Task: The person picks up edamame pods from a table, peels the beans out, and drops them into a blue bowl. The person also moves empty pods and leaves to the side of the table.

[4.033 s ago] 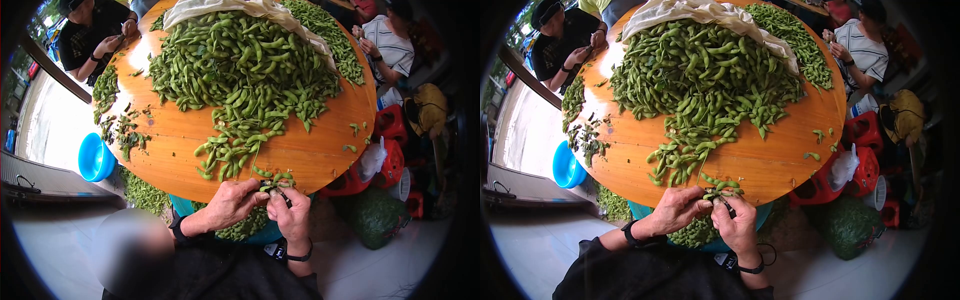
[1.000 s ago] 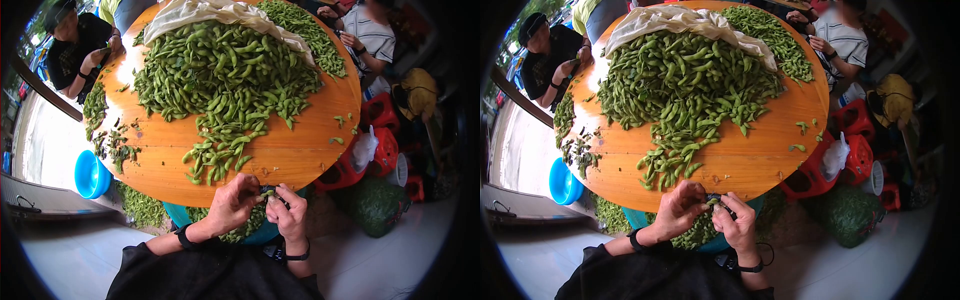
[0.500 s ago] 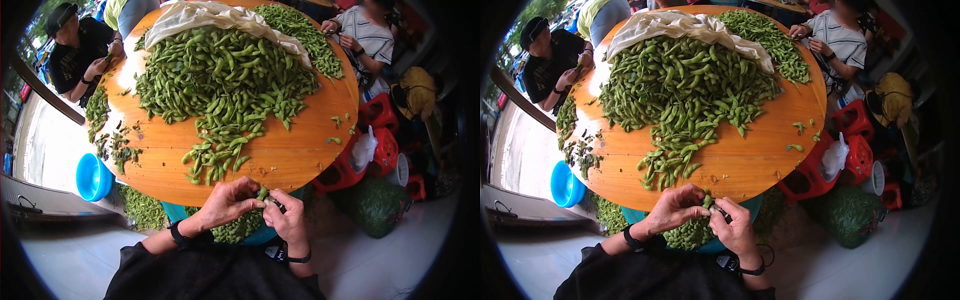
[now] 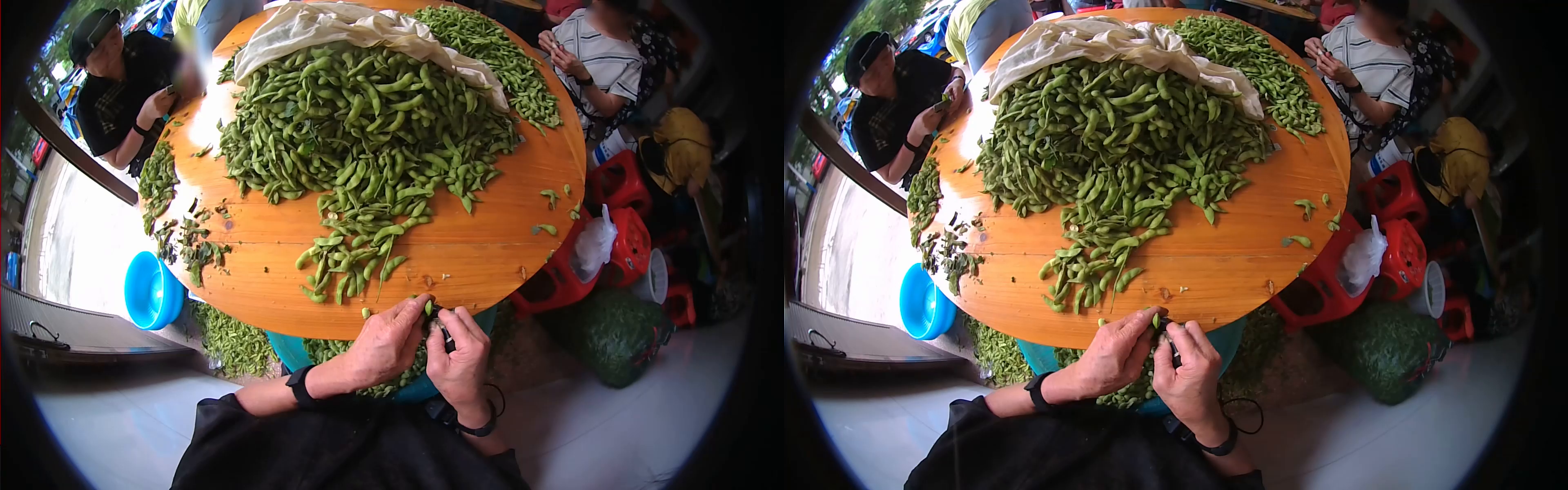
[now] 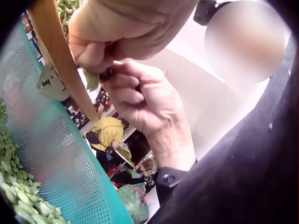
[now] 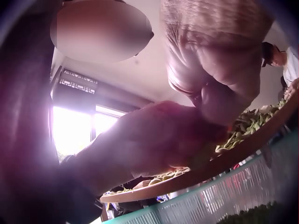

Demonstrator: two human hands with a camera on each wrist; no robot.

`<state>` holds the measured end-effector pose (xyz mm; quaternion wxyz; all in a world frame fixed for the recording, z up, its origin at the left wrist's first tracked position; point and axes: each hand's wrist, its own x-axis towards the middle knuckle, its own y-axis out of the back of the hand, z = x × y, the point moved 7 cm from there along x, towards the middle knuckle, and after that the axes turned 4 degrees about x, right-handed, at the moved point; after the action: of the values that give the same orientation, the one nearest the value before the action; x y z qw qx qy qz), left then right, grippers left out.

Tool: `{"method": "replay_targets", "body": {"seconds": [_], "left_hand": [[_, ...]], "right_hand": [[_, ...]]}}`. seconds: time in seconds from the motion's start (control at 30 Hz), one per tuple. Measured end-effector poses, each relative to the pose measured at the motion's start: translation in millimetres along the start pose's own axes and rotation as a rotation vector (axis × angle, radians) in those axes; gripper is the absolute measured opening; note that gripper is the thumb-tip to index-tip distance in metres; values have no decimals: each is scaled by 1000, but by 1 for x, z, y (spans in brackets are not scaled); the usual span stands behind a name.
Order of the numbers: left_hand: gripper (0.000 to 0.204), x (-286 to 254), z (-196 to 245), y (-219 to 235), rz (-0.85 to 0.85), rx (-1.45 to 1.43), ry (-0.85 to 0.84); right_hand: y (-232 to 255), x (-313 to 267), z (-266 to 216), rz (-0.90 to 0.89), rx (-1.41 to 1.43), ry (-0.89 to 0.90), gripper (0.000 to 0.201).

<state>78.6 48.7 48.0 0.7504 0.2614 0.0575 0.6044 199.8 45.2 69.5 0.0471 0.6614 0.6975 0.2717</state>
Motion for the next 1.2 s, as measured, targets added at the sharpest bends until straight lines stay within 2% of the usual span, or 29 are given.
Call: {"method": "replay_targets", "body": {"seconds": [0.03,0.07,0.23,0.33,0.4,0.53,0.63,0.67,0.73,0.8,0.83,0.93,1.03,1.2], "left_hand": [[41,-2,4,1,116,77,-40],[45,-1,2,0,146,58,-30],[51,6,-3,4,80,-101,76],[43,5,-3,5,34,-116,79],[32,-3,-19,-3,3,-500,284],[31,-7,-29,-3,45,-613,404],[25,-6,-28,0,49,-719,383],[25,-6,-28,0,49,-721,383],[18,-2,-22,8,91,-627,266],[15,-3,-23,9,52,-587,282],[13,-4,-23,8,12,-543,299],[11,-6,-19,5,30,-513,256],[11,-7,-17,8,30,-362,213],[11,-7,-18,8,15,-349,227]], "right_hand": [[-1,-1,0,23,-25,24,18],[-2,-2,-1,45,-50,48,19],[0,-2,-3,67,-71,45,17],[5,1,5,78,-37,23,15],[5,1,10,85,0,-26,13],[0,1,-5,57,-35,18,14],[6,0,-5,-17,3,-9,15],[12,0,-6,-8,10,-27,14],[20,-6,8,23,96,-141,13],[21,-8,14,-9,268,-234,12],[23,-7,10,-9,266,-233,12],[16,-7,6,-128,382,-265,12],[13,-6,9,-155,348,-239,12],[10,-6,15,-152,396,-255,12]]}}
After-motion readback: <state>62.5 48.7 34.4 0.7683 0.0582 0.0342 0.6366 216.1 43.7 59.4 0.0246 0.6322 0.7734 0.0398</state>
